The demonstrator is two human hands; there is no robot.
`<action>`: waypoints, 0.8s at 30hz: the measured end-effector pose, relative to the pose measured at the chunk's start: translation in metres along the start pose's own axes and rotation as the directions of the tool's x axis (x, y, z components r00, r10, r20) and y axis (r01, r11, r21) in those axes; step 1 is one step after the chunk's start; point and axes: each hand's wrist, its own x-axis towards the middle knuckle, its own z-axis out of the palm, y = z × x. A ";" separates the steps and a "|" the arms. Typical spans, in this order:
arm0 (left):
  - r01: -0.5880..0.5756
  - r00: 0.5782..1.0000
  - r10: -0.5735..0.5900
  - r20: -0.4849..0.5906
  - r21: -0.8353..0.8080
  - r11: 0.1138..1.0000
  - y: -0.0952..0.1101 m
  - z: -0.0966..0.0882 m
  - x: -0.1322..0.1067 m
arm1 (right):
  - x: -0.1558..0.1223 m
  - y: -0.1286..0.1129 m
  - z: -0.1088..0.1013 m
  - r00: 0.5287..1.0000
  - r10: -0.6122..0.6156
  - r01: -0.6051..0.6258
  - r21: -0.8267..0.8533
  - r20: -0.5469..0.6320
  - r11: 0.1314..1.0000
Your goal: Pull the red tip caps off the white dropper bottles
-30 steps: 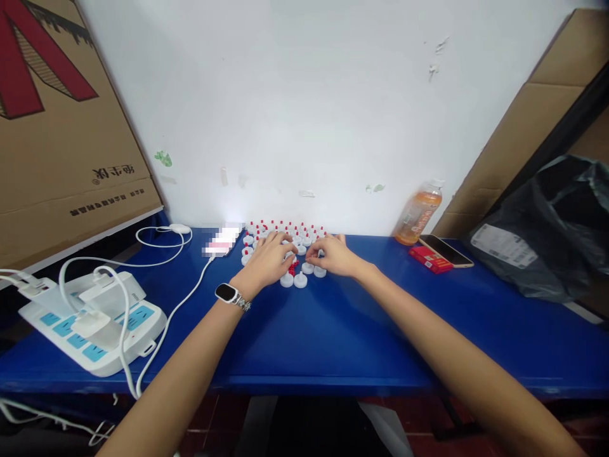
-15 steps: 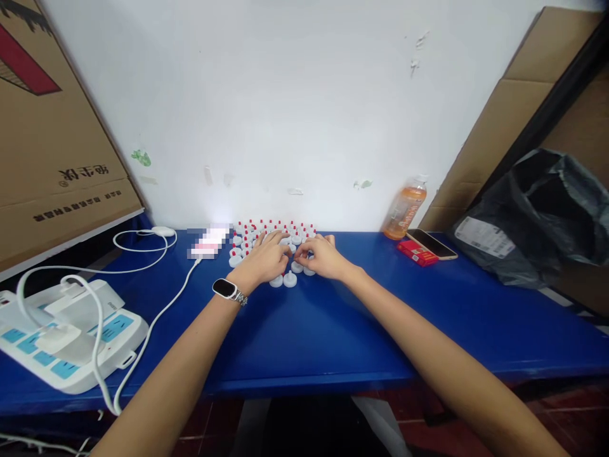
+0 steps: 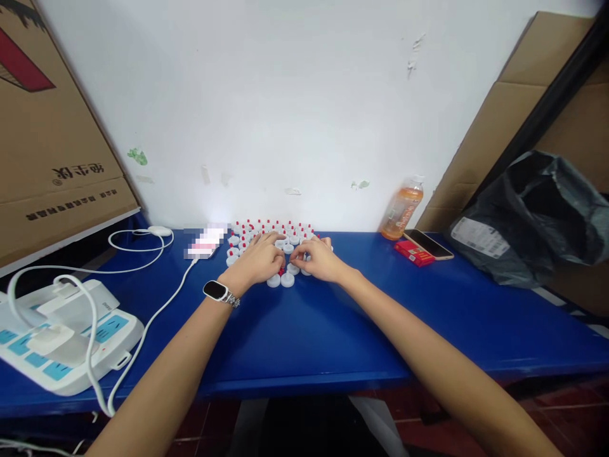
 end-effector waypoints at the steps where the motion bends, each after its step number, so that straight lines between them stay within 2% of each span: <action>1: 0.006 1.000 -0.006 -0.003 -0.002 1.000 0.000 -0.001 -0.001 | 0.000 -0.001 0.001 1.000 -0.002 0.001 0.011 0.004 1.000; 5: 0.020 0.998 -0.022 -0.064 -0.032 0.999 -0.002 -0.005 -0.007 | -0.002 -0.006 -0.004 1.000 -0.002 0.002 0.052 -0.006 0.999; 8: 0.015 0.993 -0.021 -0.115 -0.058 0.998 -0.002 -0.008 -0.012 | -0.004 -0.002 -0.017 0.995 0.041 -0.034 0.069 -0.092 0.997; 12: 0.004 0.988 -0.018 -0.155 -0.087 0.996 0.002 -0.011 -0.014 | -0.014 0.019 -0.030 0.957 0.171 -0.170 0.024 -0.233 0.985; 15: -0.025 0.984 0.005 -0.178 -0.108 0.994 0.010 -0.009 -0.011 | -0.021 0.035 -0.028 0.935 0.227 -0.242 -0.022 -0.273 0.970; 18: -0.038 0.980 0.013 -0.196 -0.121 0.992 0.017 -0.005 -0.005 | -0.018 0.043 -0.020 0.927 0.255 -0.286 -0.077 -0.276 0.955; 24: -0.044 0.976 0.015 -0.215 -0.131 0.990 0.018 0.001 -0.001 | 0.012 0.043 -0.011 0.922 0.331 -0.369 -0.202 -0.201 0.907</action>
